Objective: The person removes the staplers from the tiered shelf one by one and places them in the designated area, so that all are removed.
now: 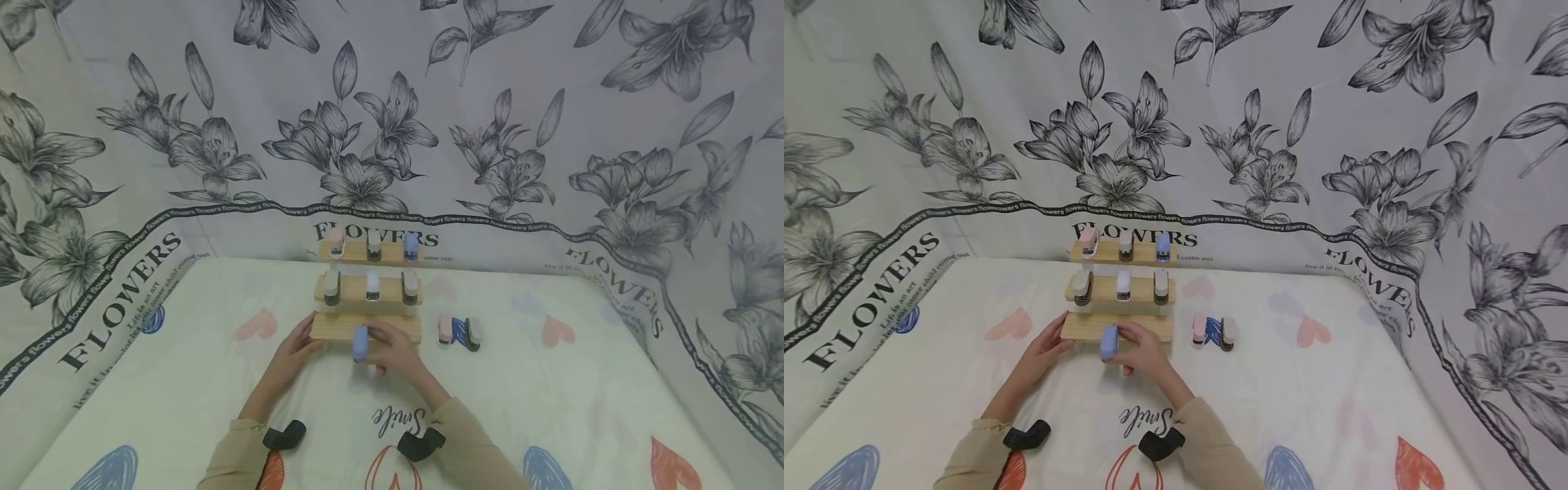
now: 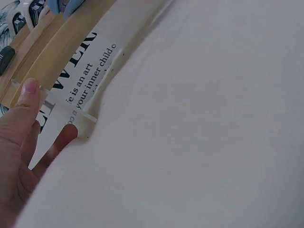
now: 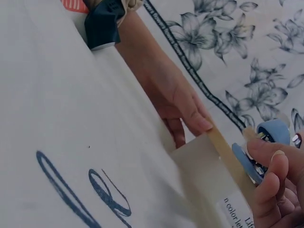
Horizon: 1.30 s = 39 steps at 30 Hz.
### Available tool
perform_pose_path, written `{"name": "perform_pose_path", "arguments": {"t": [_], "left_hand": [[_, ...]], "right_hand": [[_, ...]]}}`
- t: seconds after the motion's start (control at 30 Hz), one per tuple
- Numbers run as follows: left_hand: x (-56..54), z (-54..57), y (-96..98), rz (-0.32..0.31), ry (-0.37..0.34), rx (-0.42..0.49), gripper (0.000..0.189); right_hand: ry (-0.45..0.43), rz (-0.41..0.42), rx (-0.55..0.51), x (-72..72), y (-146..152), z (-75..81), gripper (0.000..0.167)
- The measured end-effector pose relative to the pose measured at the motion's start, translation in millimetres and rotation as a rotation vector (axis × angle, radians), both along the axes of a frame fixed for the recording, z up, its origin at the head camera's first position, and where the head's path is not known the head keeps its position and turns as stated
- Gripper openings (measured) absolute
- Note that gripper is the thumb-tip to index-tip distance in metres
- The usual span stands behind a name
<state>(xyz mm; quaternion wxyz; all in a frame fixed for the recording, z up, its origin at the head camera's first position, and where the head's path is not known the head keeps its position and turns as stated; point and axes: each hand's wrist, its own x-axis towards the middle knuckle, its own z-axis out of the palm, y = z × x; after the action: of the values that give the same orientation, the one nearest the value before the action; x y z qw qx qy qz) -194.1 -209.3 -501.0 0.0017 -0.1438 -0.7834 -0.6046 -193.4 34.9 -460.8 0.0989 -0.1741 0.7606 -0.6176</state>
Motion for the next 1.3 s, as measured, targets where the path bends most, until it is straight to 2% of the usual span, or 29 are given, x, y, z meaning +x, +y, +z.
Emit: {"name": "perform_pose_path", "arguments": {"t": [0.07,0.17,0.3,0.4,0.57,0.63,0.67,0.73,0.87,0.9,0.97,1.07,1.2,1.3], "left_hand": [[-1.0,-3.8,0.0,-0.001,-0.001,0.002,0.064],[-1.2,-5.1,0.6,-0.002,0.005,0.003,0.065],[0.1,-2.5,-1.2,0.007,0.014,-0.003,0.065],[1.3,0.2,-3.4,0.017,0.016,-0.008,0.065],[0.6,2.1,-4.2,0.022,0.007,-0.018,0.065],[-0.6,0.6,-2.9,0.023,0.004,-0.012,0.065],[-1.0,-0.1,-2.0,0.021,0.002,-0.006,0.066],[2.6,6.2,1.3,0.02,-0.007,0.008,0.065],[4.2,7.3,2.1,0.027,-0.025,0.005,0.066],[4.3,7.1,1.6,0.026,-0.023,0.0,0.066],[0.3,-0.7,-0.9,0.029,-0.012,-0.009,0.066],[-0.6,-3.7,-1.7,0.023,0.002,-0.006,0.066],[0.2,-2.9,-1.0,0.012,-0.006,0.002,0.065],[2.2,2.8,1.7,0.006,-0.018,0.016,0.064]], "right_hand": [[-0.013,-0.014,-0.011,3.8,6.8,-2.7,0.063],[0.009,-0.028,-0.054,10.7,16.1,3.8,0.062],[0.017,-0.006,-0.102,15.1,24.1,16.2,0.062],[-0.024,0.016,-0.084,14.0,27.8,18.8,0.063],[-0.049,0.025,-0.03,9.4,37.7,16.7,0.064],[-0.046,0.022,-0.033,3.8,46.0,9.7,0.065],[-0.052,0.024,-0.028,2.7,50.2,10.4,0.066],[-0.065,0.023,-0.026,2.2,58.6,13.2,0.065],[-0.063,0.026,-0.019,1.3,71.7,15.5,0.064],[-0.062,0.024,-0.024,-0.8,74.4,11.8,0.064],[-0.05,0.025,-0.032,-5.7,79.0,3.0,0.064],[-0.037,0.027,-0.031,-10.0,83.4,-5.5,0.065],[-0.027,0.018,0.009,-9.0,88.3,-4.8,0.065],[-0.018,-0.003,0.043,-8.1,94.6,-1.3,0.063]]}}
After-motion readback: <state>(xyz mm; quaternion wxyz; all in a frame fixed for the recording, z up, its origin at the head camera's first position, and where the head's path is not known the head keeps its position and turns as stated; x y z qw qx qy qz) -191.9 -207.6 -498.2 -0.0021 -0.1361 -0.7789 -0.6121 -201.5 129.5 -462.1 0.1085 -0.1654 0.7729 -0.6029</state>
